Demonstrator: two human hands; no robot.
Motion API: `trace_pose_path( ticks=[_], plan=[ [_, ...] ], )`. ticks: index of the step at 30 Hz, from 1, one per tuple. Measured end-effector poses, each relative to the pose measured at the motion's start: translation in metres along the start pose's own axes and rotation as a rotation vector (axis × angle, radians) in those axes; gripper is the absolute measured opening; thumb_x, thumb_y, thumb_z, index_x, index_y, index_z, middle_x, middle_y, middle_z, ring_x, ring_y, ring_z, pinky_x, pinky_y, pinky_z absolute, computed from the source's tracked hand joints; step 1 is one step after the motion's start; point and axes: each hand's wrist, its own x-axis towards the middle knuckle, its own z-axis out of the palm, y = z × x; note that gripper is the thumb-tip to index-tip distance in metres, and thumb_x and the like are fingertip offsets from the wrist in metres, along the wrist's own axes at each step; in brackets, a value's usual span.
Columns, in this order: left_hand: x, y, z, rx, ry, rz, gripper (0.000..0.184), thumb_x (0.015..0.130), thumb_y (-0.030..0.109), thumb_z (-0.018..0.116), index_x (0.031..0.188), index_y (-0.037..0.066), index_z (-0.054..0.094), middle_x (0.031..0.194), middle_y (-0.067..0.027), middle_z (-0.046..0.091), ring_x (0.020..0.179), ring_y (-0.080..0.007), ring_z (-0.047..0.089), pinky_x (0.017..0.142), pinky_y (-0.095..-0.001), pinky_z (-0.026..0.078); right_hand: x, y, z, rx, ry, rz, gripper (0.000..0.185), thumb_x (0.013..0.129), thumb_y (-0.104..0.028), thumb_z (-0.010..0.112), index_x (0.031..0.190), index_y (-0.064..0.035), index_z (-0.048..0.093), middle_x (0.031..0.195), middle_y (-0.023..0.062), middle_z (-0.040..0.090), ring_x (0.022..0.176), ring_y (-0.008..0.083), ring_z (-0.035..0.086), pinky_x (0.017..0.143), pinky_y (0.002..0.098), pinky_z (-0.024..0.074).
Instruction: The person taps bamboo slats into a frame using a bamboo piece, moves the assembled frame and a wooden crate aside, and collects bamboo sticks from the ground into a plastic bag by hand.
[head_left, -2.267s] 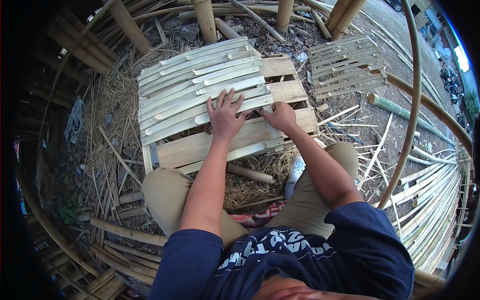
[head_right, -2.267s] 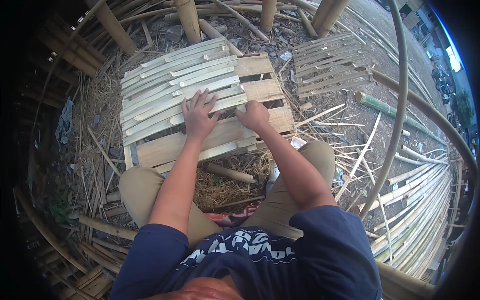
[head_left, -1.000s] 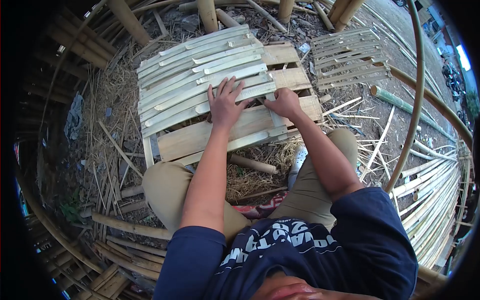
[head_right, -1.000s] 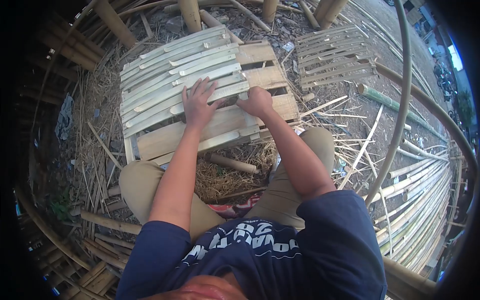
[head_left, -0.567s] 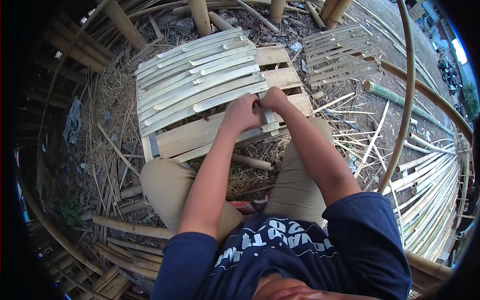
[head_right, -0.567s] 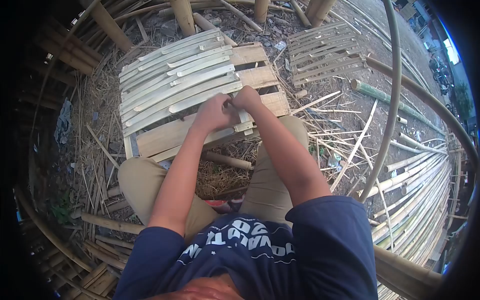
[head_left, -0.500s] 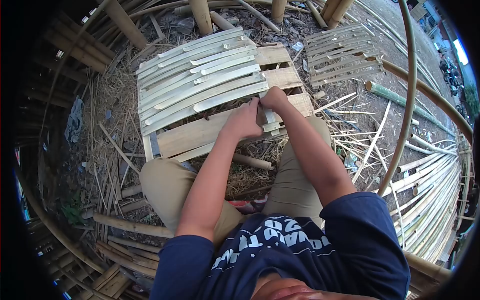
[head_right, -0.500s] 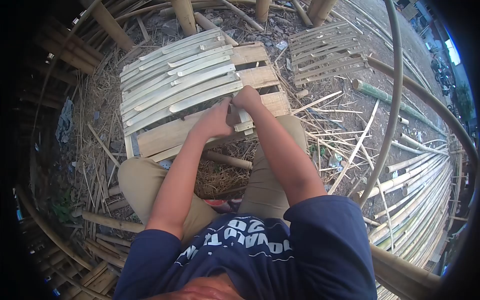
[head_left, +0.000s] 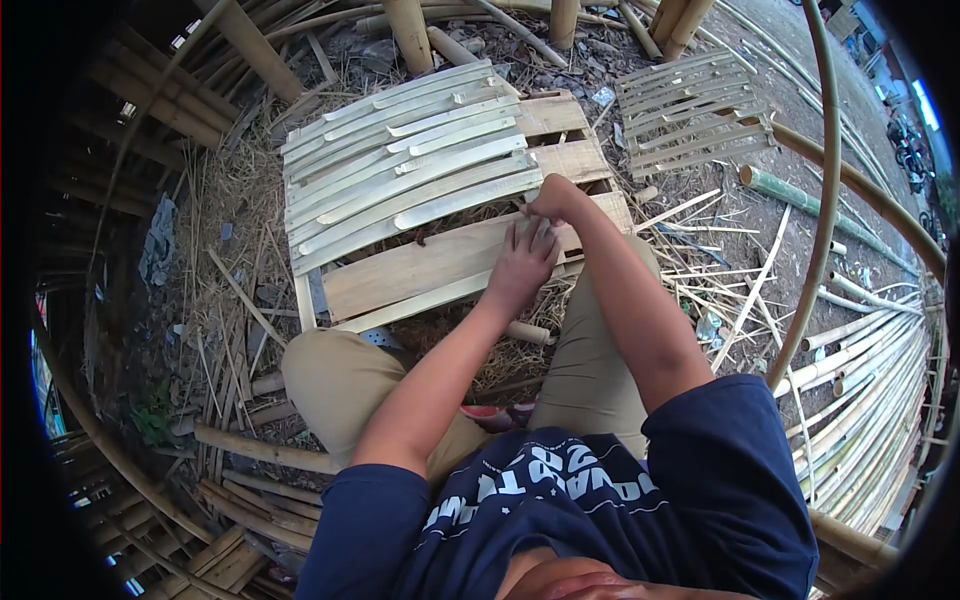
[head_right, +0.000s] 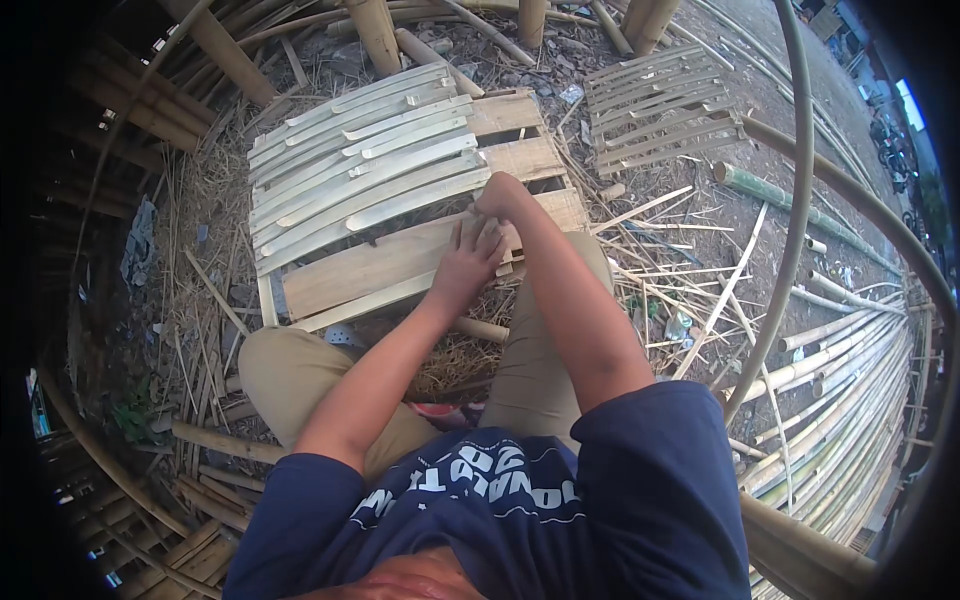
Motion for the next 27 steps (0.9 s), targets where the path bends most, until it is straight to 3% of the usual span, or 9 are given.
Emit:
trace_pose_path(
  ticks=[1,4,7,10,13,15,17,18,27],
  plan=[
    [-0.002,-0.005,0.011,-0.044,-0.008,0.026,0.068,0.078,0.019,0.076,0.139,0.004,0.05,0.14,-0.014,0.051,0.137,-0.038,0.046,0.109,-0.0532,0.046,0.009,0.006,0.0,0.052,-0.067,0.004,0.054,0.079,-0.045,0.085,0.071,0.0069,0.071,0.066,0.0195,0.069,0.051,0.0225,0.064,0.052,0.0386,0.0523],
    [-0.001,-0.009,0.021,-0.096,-0.017,0.079,0.063,0.08,0.02,0.073,0.137,0.002,0.052,0.136,-0.0157,0.053,0.136,-0.0384,0.047,0.111,-0.054,0.044,0.021,0.015,0.004,0.105,-0.068,0.009,0.055,0.08,-0.044,0.085,0.068,0.0066,0.069,0.062,0.0157,0.066,0.049,0.0214,0.061,0.048,0.0367,0.0493],
    [0.004,-0.005,0.016,-0.027,-0.035,0.079,0.064,0.081,0.026,0.074,0.135,-0.001,0.053,0.133,-0.0181,0.054,0.135,-0.0387,0.049,0.111,-0.0531,0.045,0.023,0.02,0.007,0.168,0.01,0.082,0.059,0.078,-0.054,0.08,0.071,0.0033,0.071,0.063,0.0178,0.066,0.059,0.025,0.066,0.057,0.041,0.0533],
    [0.01,-0.009,0.011,-0.067,-0.06,0.111,0.058,0.084,0.027,0.07,0.131,-0.004,0.055,0.13,-0.0211,0.057,0.132,-0.0393,0.052,0.109,-0.0516,0.047,0.017,0.02,0.003,0.204,0.034,0.073,0.055,0.079,-0.047,0.085,0.063,0.0018,0.065,0.057,0.0102,0.059,0.046,0.0206,0.056,0.045,0.0355,0.0446],
    [0.009,-0.017,0.01,-0.136,0.006,0.185,0.042,0.091,0.019,0.059,0.124,-0.007,0.059,0.125,-0.0251,0.061,0.125,-0.0406,0.06,0.106,-0.0505,0.05,0.014,0.024,0.001,0.314,0.094,0.087,0.064,0.08,-0.055,0.082,0.064,0.0042,0.065,0.058,0.0132,0.062,0.05,0.0225,0.059,0.048,0.0371,0.0472],
    [0.011,-0.017,0.014,-0.113,0.035,0.222,0.039,0.091,0.017,0.058,0.12,-0.009,0.06,0.122,-0.0275,0.062,0.119,-0.0421,0.063,0.104,-0.05,0.052,0.018,0.024,0.003,0.17,0.139,0.095,0.07,0.078,-0.06,0.079,0.089,0.008,0.07,0.087,0.0223,0.069,0.078,0.0314,0.069,0.069,0.0409,0.0546],
    [0.014,-0.019,0.018,-0.02,-0.04,0.251,0.063,0.082,0.034,0.071,0.124,-0.01,0.056,0.125,-0.0284,0.058,0.123,-0.0432,0.059,0.108,-0.0485,0.049,0.021,0.022,0.007,0.056,0.175,0.097,0.077,0.077,-0.065,0.077,0.104,0.0073,0.074,0.109,0.0267,0.073,0.105,0.038,0.072,0.088,0.043,0.0564],
    [0.014,-0.018,0.02,0.028,-0.079,0.265,0.076,0.077,0.043,0.077,0.126,-0.011,0.054,0.126,-0.0289,0.056,0.125,-0.0438,0.057,0.11,-0.0478,0.048,0.017,0.02,0.006,0.066,0.164,0.099,0.076,0.077,-0.064,0.077,0.104,0.0068,0.074,0.108,0.0261,0.073,0.104,0.0376,0.072,0.088,0.043,0.0564],
    [0.021,-0.02,0.003,0.018,-0.128,0.274,0.078,0.077,0.044,0.076,0.125,-0.013,0.053,0.126,-0.032,0.059,0.121,-0.0444,0.061,0.107,-0.048,0.05,0.016,0.028,0.007,0.154,0.145,0.058,0.074,0.075,-0.063,0.08,0.104,0.0045,0.075,0.108,0.024,0.074,0.104,0.0351,0.072,0.09,0.0421,0.0562]
  ],
)
